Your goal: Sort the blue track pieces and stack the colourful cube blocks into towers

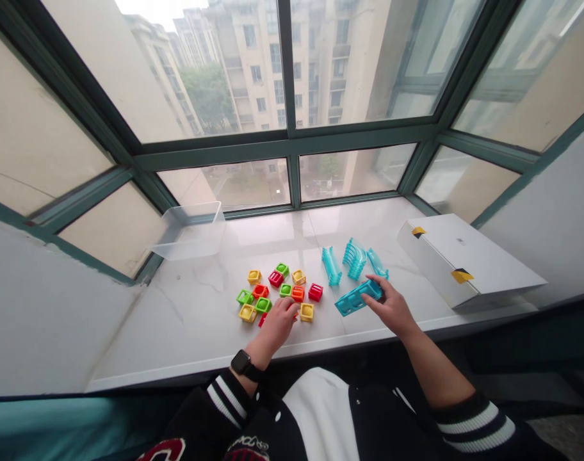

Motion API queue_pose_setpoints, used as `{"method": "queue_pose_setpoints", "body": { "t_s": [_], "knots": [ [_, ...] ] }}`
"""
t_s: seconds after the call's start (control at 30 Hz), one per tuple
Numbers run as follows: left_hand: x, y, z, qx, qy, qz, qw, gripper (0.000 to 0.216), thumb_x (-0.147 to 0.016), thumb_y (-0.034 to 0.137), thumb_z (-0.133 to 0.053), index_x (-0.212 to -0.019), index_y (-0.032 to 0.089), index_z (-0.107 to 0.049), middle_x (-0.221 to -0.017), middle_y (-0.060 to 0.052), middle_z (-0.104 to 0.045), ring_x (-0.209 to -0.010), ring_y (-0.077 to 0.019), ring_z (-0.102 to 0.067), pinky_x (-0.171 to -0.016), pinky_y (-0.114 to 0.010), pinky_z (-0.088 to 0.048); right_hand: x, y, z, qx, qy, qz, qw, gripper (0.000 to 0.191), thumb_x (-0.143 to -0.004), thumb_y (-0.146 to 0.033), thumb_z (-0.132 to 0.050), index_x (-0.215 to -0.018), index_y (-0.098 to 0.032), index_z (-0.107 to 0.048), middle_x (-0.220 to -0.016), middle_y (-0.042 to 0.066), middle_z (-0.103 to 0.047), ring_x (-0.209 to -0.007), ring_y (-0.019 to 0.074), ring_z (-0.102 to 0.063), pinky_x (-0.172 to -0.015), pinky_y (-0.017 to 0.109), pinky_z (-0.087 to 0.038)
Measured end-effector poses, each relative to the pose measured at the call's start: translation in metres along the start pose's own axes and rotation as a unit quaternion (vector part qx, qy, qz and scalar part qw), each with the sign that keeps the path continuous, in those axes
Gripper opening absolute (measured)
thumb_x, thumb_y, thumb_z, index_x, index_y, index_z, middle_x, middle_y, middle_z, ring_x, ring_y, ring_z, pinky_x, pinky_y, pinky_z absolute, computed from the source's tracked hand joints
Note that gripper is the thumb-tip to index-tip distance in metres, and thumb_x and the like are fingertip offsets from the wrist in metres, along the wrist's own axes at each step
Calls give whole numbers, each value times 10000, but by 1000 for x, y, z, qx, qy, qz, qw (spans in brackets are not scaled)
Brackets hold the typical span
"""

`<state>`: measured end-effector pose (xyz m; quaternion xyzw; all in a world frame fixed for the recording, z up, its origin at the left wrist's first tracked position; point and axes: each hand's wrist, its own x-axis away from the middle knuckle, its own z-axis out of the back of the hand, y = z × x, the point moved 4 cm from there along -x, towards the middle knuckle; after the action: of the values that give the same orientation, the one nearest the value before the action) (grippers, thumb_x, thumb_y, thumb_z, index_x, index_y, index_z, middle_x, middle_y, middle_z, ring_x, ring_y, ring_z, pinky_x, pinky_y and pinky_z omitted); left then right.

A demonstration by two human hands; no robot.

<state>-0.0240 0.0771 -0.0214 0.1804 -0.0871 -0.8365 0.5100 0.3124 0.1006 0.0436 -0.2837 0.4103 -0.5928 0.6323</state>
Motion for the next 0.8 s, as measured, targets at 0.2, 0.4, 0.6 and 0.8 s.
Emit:
{"method": "queue_pose_setpoints", "body": {
  "t_s": [0.2, 0.4, 0.6, 0.8],
  "knots": [
    [6, -4, -16, -17, -29, 18, 999, 482, -889, 75, -652, -1345, 226, -619, -1313, -121, -694, -1200, -308, -663, -1044, -508, -544, 6, 5, -34, -106, -57, -30, 992, 586, -877, -512, -731, -1387, -261, -584, -1209, 74, -730, -952, 241, -700, -834, 367, -605],
    [14, 27, 10, 92, 51, -2, 994, 884, -885, 442, -800, -1607, 245, -329, -1560, -190, -519, -1451, -361, -500, -1180, -571, -464, 13, -8, -89, -168, -104, -42, 979, 518, -852, -495, -756, -1280, -261, -581, -1175, 59, -712, -947, 236, -687, -820, 362, -595],
    [14, 33, 9, 98, 85, 10, 992, 532, -1006, 281, -603, -1501, 241, -410, -1400, -173, -626, -1300, -324, -625, -1077, -549, -546, 21, -35, -137, -201, -137, -37, 969, 512, -821, -479, -789, -1230, -251, -582, -1155, 52, -696, -961, 237, -685, -820, 360, -590],
    [10, -1, 13, 40, 18, 160, 986, 509, -1031, 302, -559, -1518, 269, -415, -1507, -159, -553, -1141, -285, -710, -854, -389, -604, 14, -19, -126, -221, -46, -70, 972, 563, -821, -546, -792, -1242, -243, -574, -1182, 75, -680, -959, 239, -687, -836, 371, -591]
  ]
}}
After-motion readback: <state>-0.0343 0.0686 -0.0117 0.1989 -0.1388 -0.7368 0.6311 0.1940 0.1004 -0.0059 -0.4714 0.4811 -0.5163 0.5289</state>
